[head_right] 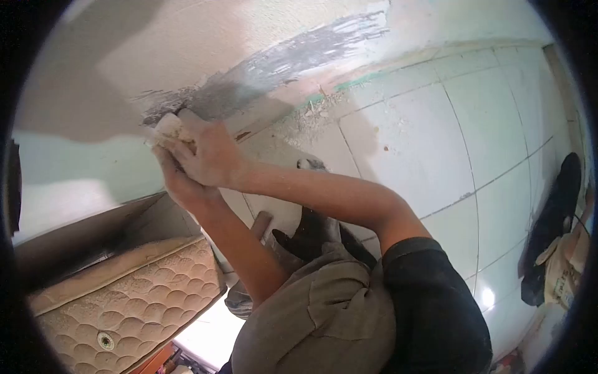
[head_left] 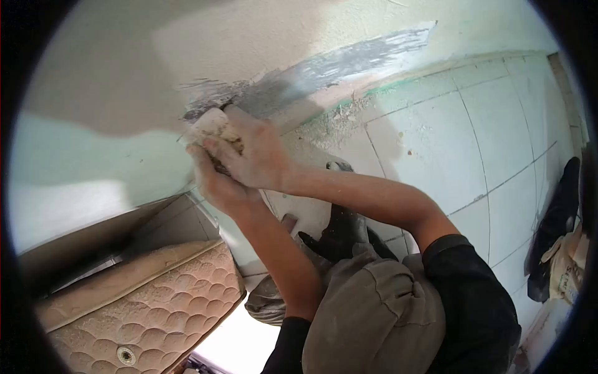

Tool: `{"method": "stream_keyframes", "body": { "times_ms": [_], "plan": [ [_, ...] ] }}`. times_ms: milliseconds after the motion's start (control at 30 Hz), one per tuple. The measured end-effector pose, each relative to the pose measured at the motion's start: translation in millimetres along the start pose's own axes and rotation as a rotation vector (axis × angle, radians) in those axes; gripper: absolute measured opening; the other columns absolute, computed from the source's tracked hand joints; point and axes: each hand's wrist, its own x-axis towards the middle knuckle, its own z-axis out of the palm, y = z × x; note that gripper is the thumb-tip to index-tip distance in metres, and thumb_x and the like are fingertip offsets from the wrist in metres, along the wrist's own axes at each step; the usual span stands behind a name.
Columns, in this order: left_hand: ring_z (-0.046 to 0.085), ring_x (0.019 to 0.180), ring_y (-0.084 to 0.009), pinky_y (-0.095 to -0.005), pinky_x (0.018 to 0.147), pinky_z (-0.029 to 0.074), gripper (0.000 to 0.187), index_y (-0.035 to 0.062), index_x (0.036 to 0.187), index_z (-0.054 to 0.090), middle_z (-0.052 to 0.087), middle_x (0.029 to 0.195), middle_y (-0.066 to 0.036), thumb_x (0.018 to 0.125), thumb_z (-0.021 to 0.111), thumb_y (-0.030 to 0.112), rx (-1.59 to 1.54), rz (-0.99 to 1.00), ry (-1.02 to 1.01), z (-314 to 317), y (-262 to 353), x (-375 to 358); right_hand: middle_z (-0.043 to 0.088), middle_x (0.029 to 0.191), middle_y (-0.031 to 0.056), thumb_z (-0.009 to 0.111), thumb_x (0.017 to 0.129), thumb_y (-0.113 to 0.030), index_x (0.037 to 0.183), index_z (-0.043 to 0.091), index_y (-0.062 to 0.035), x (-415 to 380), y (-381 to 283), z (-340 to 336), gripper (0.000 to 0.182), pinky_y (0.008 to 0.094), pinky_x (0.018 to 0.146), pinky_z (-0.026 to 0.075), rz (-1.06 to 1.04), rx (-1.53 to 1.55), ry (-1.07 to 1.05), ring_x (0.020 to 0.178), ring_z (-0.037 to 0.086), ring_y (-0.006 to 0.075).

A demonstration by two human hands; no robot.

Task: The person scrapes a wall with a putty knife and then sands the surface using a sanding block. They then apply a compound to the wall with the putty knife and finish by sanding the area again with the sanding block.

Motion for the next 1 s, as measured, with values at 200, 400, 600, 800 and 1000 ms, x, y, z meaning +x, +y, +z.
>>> {"method": "stream_keyframes", "body": {
  "times_ms": [200, 400, 600, 800, 1000],
  "plan": [
    [0.060, 0.097, -0.0224, -0.0356, 0.084, 0.052, 0.044, -0.0084, 0.116, 0.055, 0.060, 0.109, -0.015, 0.097, 0.052, 0.031, -0.024, -0.037, -0.065, -1, 17, -11, 0.062, 0.090, 0.0257, 0.064, 0.087, -0.030, 0.101, 0.056, 0.0015, -10, -8, 1, 0.036, 0.0398, 0.069, 0.051, 0.024, 0.000, 0.035, 0.082, 0.064, 0.0384],
    [0.060, 0.093, -0.0189, -0.0307, 0.080, 0.050, 0.040, -0.0038, 0.115, 0.057, 0.062, 0.108, -0.010, 0.096, 0.056, 0.031, 0.214, -0.075, -0.021, -16, -8, -23, 0.065, 0.096, 0.0133, 0.061, 0.092, -0.024, 0.111, 0.056, 0.0023, -37, 37, -2, 0.032, 0.0311, 0.076, 0.050, 0.030, 0.123, 0.196, 0.086, 0.062, 0.0177],
    [0.060, 0.095, -0.0176, -0.0302, 0.083, 0.049, 0.036, -0.0034, 0.115, 0.057, 0.062, 0.107, -0.010, 0.097, 0.054, 0.027, 0.002, -0.136, -0.108, -24, -33, -31, 0.065, 0.099, 0.0103, 0.059, 0.094, -0.022, 0.110, 0.056, 0.0024, -41, 49, -16, 0.030, 0.0289, 0.077, 0.049, 0.104, 0.141, 0.119, 0.089, 0.058, 0.0123],
    [0.060, 0.096, -0.0180, -0.0304, 0.084, 0.050, 0.035, -0.0038, 0.115, 0.057, 0.062, 0.108, -0.011, 0.097, 0.053, 0.026, 0.078, -0.121, -0.118, -19, -18, -25, 0.066, 0.095, 0.0082, 0.060, 0.093, -0.023, 0.109, 0.058, 0.0022, -38, 45, -9, 0.030, 0.0288, 0.073, 0.050, 0.147, 0.201, 0.149, 0.084, 0.059, 0.0118],
    [0.059, 0.094, -0.0171, -0.0302, 0.080, 0.050, 0.036, -0.0043, 0.115, 0.057, 0.062, 0.107, -0.011, 0.097, 0.053, 0.027, 0.129, -0.066, -0.120, -32, -22, -11, 0.067, 0.097, 0.0078, 0.063, 0.092, -0.028, 0.107, 0.061, 0.0018, -26, 50, -12, 0.033, 0.0256, 0.070, 0.049, 0.318, 0.337, -0.062, 0.083, 0.060, 0.0096]
  ]
}}
